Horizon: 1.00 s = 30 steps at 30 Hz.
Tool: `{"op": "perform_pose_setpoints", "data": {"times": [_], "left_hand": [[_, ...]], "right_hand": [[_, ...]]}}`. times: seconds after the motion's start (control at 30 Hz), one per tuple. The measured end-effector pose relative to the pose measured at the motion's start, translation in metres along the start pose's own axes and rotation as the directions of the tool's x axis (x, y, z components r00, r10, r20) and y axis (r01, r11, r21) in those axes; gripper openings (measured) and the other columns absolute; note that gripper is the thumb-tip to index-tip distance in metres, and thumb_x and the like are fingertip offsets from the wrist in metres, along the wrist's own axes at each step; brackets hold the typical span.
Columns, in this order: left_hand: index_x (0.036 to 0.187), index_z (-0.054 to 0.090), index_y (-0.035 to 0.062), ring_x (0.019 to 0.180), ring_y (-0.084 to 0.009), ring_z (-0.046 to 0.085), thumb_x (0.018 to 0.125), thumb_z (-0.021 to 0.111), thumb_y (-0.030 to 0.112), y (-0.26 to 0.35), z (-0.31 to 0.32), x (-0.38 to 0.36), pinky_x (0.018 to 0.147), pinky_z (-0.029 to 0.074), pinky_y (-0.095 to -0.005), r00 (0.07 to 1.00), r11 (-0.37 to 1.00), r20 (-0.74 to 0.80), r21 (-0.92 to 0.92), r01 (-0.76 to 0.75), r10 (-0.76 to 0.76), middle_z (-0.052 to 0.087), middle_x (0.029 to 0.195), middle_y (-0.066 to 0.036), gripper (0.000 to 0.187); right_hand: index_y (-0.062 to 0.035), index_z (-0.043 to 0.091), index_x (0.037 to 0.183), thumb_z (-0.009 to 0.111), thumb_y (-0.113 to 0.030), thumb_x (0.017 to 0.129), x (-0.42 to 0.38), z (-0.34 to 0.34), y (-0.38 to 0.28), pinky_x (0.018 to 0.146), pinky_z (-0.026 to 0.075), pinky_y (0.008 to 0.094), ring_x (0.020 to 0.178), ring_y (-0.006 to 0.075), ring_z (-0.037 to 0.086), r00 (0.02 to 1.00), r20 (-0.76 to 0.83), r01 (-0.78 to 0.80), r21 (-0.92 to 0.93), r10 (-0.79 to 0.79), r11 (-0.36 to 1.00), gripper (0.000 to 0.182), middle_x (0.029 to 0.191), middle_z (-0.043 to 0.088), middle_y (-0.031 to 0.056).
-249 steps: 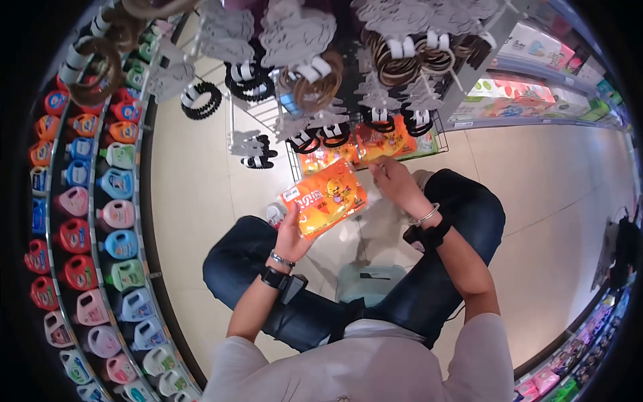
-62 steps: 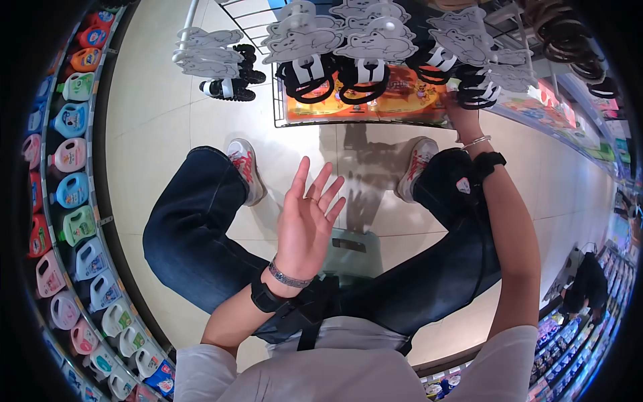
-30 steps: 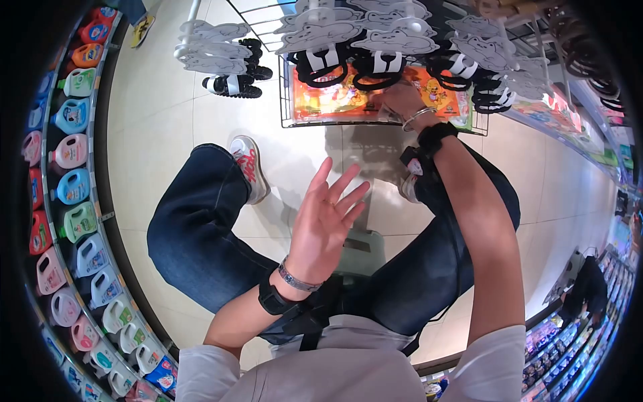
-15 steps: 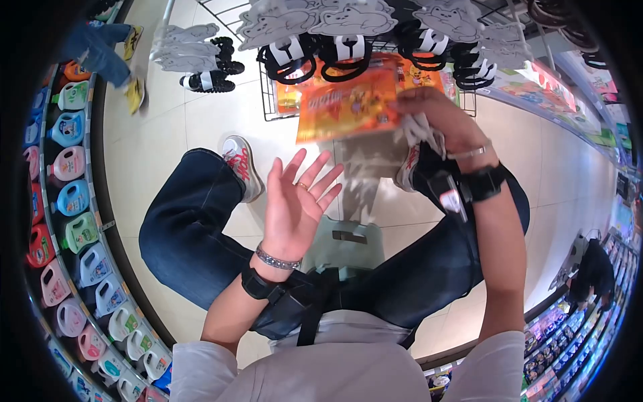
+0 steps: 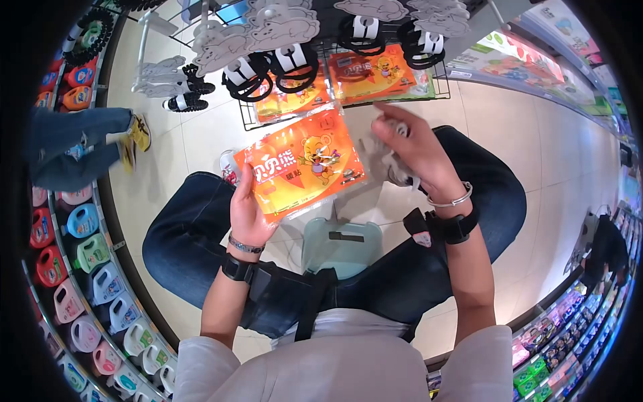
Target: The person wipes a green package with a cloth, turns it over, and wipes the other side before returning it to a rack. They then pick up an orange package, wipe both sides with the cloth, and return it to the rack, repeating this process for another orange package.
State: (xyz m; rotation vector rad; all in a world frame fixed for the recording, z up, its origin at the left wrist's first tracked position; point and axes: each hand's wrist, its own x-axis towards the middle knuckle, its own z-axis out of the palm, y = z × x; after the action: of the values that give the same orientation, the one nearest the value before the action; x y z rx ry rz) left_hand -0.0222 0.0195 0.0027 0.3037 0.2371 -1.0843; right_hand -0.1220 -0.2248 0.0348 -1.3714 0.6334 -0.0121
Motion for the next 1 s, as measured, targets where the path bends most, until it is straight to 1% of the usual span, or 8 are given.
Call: {"op": "perform_pose_setpoints", "data": {"times": [0.17, 0.3, 0.37, 0.53, 0.63, 0.73, 0.9, 1.0], "left_hand": [[0.131, 0.031, 0.0069, 0.12, -0.0302, 0.041, 0.094, 0.033, 0.038, -0.01, -0.012, 0.003, 0.101, 0.032, -0.047, 0.998, 0.999, -0.056, 0.021, 0.025, -0.023, 0.04, 0.132, -0.014, 0.049], [0.132, 0.03, 0.006, 0.122, -0.0302, 0.038, 0.094, 0.034, 0.039, -0.015, -0.008, 0.005, 0.102, 0.029, -0.047, 0.995, 0.997, -0.093, 0.071, 0.033, -0.027, 0.039, 0.133, -0.014, 0.05], [0.132, 0.03, 0.0054, 0.123, -0.0307, 0.038, 0.094, 0.033, 0.039, -0.014, -0.006, 0.006, 0.102, 0.029, -0.0469, 0.998, 0.997, -0.068, 0.072, 0.022, -0.017, 0.038, 0.133, -0.014, 0.051], [0.132, 0.03, 0.0053, 0.123, -0.0306, 0.037, 0.094, 0.032, 0.039, -0.012, -0.004, 0.007, 0.103, 0.029, -0.047, 0.996, 0.998, -0.091, 0.065, 0.011, -0.005, 0.038, 0.134, -0.014, 0.051], [0.132, 0.03, 0.0053, 0.124, -0.0299, 0.036, 0.094, 0.032, 0.039, -0.013, -0.005, 0.007, 0.103, 0.028, -0.0465, 0.996, 0.998, -0.089, 0.06, 0.004, 0.001, 0.038, 0.133, -0.014, 0.05], [0.131, 0.031, 0.0055, 0.123, -0.0286, 0.037, 0.094, 0.032, 0.038, -0.015, -0.002, 0.009, 0.103, 0.029, -0.0448, 0.993, 0.995, -0.111, 0.09, -0.037, 0.047, 0.038, 0.133, -0.013, 0.049], [0.131, 0.032, 0.006, 0.122, -0.0269, 0.038, 0.095, 0.031, 0.037, -0.013, -0.003, 0.011, 0.103, 0.029, -0.0424, 0.974, 0.978, -0.171, 0.172, -0.119, 0.149, 0.04, 0.132, -0.011, 0.048], [0.13, 0.032, 0.0062, 0.122, -0.0266, 0.038, 0.094, 0.032, 0.037, -0.014, 0.0, 0.011, 0.103, 0.029, -0.0426, 0.982, 0.985, -0.144, 0.133, -0.106, 0.125, 0.04, 0.132, -0.01, 0.048]], "right_hand": [[0.0017, 0.033, 0.131, 0.067, -0.007, 0.076, 0.002, 0.024, 0.012, 0.087, 0.041, 0.0244, 0.101, 0.0114, 0.052, 0.985, -0.136, 0.14, 0.26, -0.107, 0.955, 0.065, 0.116, 0.052, 0.0073], [-0.0024, 0.036, 0.13, 0.06, -0.005, 0.078, 0.003, 0.05, 0.031, 0.09, 0.039, 0.0248, 0.108, 0.0124, 0.047, 0.953, -0.183, 0.238, -0.041, -0.241, 0.97, 0.057, 0.119, 0.049, 0.0083], [-0.0023, 0.036, 0.131, 0.052, -0.013, 0.084, -0.002, 0.06, 0.025, 0.091, 0.038, 0.024, 0.107, 0.0143, 0.05, 0.997, -0.026, 0.076, 0.471, -0.072, 0.879, 0.051, 0.124, 0.047, 0.0089], [-0.0031, 0.043, 0.126, 0.043, -0.023, 0.09, 0.002, 0.055, 0.02, 0.085, 0.042, 0.024, 0.1, 0.0115, 0.052, 0.994, -0.043, 0.111, 0.427, -0.102, 0.898, 0.042, 0.115, 0.053, 0.0063], [-0.001, 0.035, 0.132, 0.045, -0.023, 0.088, 0.0, 0.05, 0.022, 0.092, 0.038, 0.0274, 0.109, 0.0176, 0.048, 1.0, 0.016, 0.007, 0.469, -0.017, 0.883, 0.049, 0.128, 0.045, 0.0108], [-0.0001, 0.032, 0.133, 0.04, -0.026, 0.091, -0.002, 0.044, 0.032, 0.093, 0.037, 0.0273, 0.113, 0.0197, 0.046, 0.877, 0.051, 0.467, 0.146, -0.478, 0.872, 0.05, 0.129, 0.044, 0.0109], [0.0016, 0.029, 0.134, 0.034, -0.03, 0.092, 0.001, 0.041, -0.005, 0.099, 0.031, 0.0306, 0.118, 0.0219, 0.042, 0.927, -0.242, 0.359, 0.353, -0.287, 0.864, 0.052, 0.13, 0.042, 0.0123], [0.0019, 0.029, 0.134, 0.032, -0.033, 0.093, 0.002, 0.049, 0.003, 0.103, 0.023, 0.0315, 0.124, 0.0214, 0.034, 0.891, -0.171, 0.438, 0.081, -0.421, 0.895, 0.054, 0.134, 0.038, 0.0129]]}}
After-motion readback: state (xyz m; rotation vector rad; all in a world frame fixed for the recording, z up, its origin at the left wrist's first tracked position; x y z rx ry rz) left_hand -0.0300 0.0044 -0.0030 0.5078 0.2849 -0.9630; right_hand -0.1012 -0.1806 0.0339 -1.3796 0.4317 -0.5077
